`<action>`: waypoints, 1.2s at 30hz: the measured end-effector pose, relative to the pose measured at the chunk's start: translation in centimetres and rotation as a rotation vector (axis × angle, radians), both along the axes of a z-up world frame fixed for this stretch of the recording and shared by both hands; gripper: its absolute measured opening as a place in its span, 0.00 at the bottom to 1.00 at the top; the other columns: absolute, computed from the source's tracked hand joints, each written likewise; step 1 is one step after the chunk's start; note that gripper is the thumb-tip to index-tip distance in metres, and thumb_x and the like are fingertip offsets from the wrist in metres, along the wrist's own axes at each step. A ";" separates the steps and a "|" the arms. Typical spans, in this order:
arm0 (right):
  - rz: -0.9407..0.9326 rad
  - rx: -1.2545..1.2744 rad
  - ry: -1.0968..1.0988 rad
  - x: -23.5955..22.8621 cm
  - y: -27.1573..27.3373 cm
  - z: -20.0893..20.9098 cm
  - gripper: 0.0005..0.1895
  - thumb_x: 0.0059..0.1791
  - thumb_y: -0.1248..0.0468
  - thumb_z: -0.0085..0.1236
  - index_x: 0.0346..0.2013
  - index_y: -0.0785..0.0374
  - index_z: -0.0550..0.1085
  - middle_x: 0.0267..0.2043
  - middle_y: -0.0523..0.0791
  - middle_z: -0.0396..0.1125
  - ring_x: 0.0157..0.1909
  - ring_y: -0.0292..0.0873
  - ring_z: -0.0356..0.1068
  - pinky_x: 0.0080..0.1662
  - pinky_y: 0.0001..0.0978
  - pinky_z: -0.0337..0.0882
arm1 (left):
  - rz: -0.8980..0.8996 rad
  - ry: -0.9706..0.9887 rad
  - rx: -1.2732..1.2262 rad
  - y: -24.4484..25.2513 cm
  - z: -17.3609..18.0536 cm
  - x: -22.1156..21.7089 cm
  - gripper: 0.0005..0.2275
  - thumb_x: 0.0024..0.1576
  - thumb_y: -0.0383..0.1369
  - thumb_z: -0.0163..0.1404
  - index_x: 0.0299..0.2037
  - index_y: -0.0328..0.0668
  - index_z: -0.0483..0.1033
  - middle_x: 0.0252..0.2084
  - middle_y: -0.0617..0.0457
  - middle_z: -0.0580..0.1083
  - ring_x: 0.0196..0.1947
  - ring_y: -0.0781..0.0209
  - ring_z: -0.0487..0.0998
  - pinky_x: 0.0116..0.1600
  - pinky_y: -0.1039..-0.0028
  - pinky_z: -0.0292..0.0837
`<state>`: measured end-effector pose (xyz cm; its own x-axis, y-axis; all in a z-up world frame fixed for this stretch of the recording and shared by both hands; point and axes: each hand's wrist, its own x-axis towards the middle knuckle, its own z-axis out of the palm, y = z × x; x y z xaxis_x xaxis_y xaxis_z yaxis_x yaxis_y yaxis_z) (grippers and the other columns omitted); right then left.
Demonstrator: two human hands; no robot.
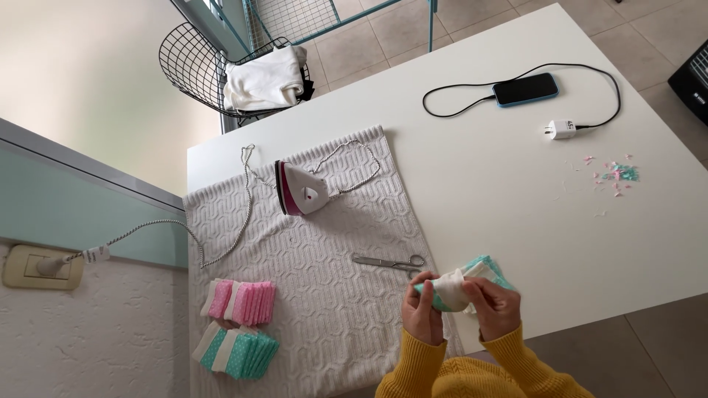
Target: Folding and stacking small pieces of fabric on a workshop table.
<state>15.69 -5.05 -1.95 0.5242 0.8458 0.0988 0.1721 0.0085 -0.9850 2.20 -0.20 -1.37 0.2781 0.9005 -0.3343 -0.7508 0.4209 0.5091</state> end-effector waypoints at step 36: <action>0.759 0.751 -0.696 4.3 2.4 -0.8 0.03 0.50 0.64 0.62 0.35 0.61 0.78 0.47 0.46 0.76 0.59 0.51 0.74 0.63 0.53 0.70 | -0.160 0.252 0.037 -0.2 -3.0 -5.8 0.19 0.65 0.41 0.49 0.51 0.27 0.77 0.43 0.43 0.81 0.40 0.57 0.83 0.47 0.67 0.82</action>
